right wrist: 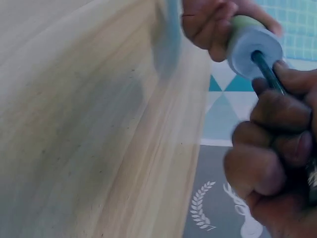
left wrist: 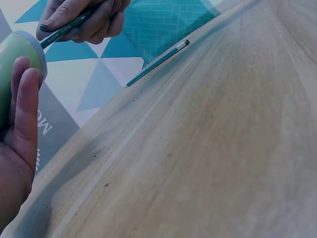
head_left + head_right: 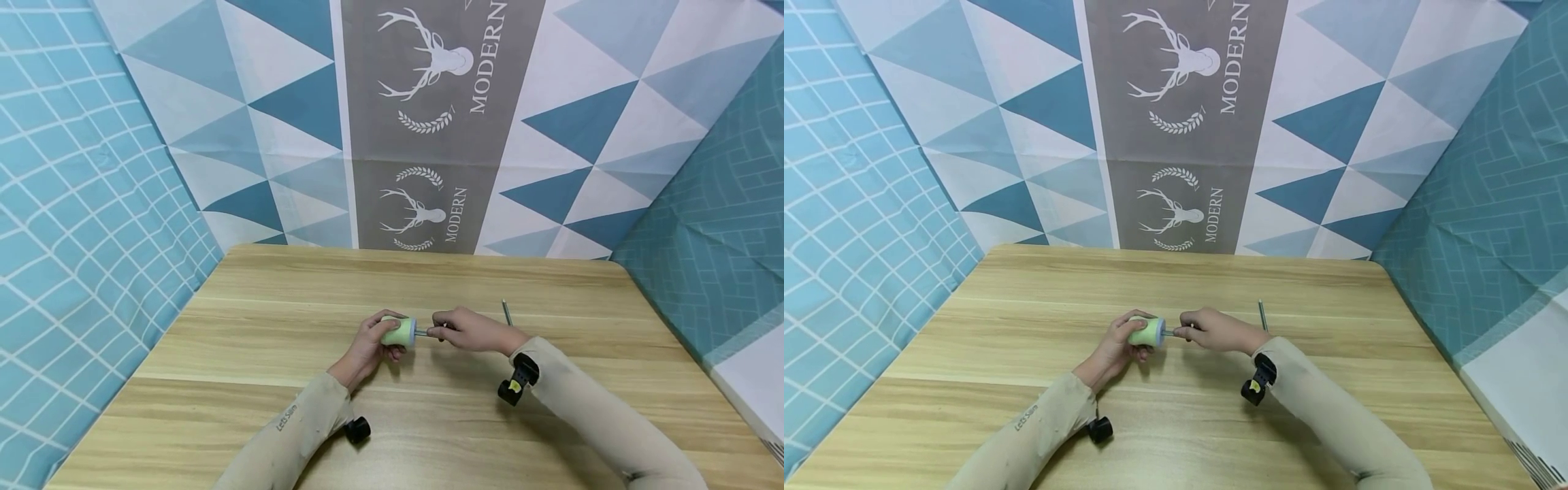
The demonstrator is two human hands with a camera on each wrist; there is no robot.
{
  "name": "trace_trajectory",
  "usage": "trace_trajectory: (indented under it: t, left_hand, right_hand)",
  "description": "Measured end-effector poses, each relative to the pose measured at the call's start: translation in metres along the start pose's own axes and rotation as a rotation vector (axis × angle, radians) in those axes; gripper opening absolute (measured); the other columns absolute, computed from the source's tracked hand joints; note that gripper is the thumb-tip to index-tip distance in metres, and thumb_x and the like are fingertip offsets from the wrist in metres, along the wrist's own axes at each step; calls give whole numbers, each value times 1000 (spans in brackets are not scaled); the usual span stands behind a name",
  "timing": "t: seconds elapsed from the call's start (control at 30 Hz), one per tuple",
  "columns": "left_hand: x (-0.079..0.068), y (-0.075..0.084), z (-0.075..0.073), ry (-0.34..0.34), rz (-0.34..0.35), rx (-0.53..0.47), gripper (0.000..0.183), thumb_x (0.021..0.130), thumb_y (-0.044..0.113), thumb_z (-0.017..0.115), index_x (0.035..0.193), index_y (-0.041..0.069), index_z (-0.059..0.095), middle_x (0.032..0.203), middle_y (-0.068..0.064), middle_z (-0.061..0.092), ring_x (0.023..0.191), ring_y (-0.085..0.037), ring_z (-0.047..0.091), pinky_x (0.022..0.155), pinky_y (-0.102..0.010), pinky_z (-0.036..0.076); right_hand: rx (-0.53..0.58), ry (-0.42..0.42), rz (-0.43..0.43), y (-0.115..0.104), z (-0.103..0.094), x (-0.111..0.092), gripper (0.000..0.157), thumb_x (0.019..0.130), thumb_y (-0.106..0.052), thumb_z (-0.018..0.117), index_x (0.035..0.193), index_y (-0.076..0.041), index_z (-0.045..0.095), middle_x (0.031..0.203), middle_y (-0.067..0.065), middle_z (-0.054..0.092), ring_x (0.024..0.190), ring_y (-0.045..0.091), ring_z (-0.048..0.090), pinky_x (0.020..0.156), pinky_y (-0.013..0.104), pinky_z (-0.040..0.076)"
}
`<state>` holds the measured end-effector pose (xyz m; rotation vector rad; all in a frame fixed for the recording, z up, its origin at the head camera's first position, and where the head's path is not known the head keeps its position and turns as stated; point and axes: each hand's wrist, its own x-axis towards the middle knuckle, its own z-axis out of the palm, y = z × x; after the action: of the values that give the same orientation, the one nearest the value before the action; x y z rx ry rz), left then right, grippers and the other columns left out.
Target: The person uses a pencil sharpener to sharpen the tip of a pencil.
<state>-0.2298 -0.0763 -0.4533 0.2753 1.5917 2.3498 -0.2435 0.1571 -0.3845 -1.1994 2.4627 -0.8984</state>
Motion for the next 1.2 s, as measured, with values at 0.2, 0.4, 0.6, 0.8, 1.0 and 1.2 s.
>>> trace_trajectory:
  t: [0.2,0.4,0.6,0.8,1.0,1.2]
  left_hand:
    - [1,-2,2,4,-5,7,16,90,17,57,100,12,69,73,-11,62,47,-13,60,43,-23,51]
    - [2,-2,0,2,-3,1,14,90,17,56,97,16,69,73,-11,62,48,-13,60,43,-24,51]
    - [2,-1,-3,30,18,-10,14,91,14,55,94,15,68,75,-11,61,49,-14,59,43,-24,50]
    - [2,0,-1,31,18,-17,14,91,14,54,93,16,68,75,-11,61,49,-14,60,43,-24,50]
    - [2,0,-2,35,27,-30,16,91,15,53,91,17,69,74,-9,62,49,-13,60,43,-23,49]
    - [2,0,-3,38,37,-48,17,91,15,53,92,17,69,73,-8,63,48,-12,60,42,-22,49]
  right_hand:
    - [227,-97,176,4,-2,0,35,107,-23,46,83,0,56,52,-6,40,40,8,32,39,23,32]
    - [242,-102,183,7,-5,-4,35,107,-25,46,84,-1,56,51,-6,38,39,8,31,39,23,30]
    - [218,-80,181,8,-14,-15,34,107,-23,46,86,2,57,51,-6,38,39,8,30,39,23,29]
    - [240,-72,184,13,-16,-22,32,107,-22,46,86,0,56,50,-6,38,38,8,30,39,23,29]
    - [271,-63,175,17,-14,-22,32,107,-22,46,86,0,56,49,-6,37,38,8,29,39,23,29]
    - [280,-63,165,19,-15,-24,36,107,-23,45,89,7,54,50,-6,38,39,7,31,40,23,30]
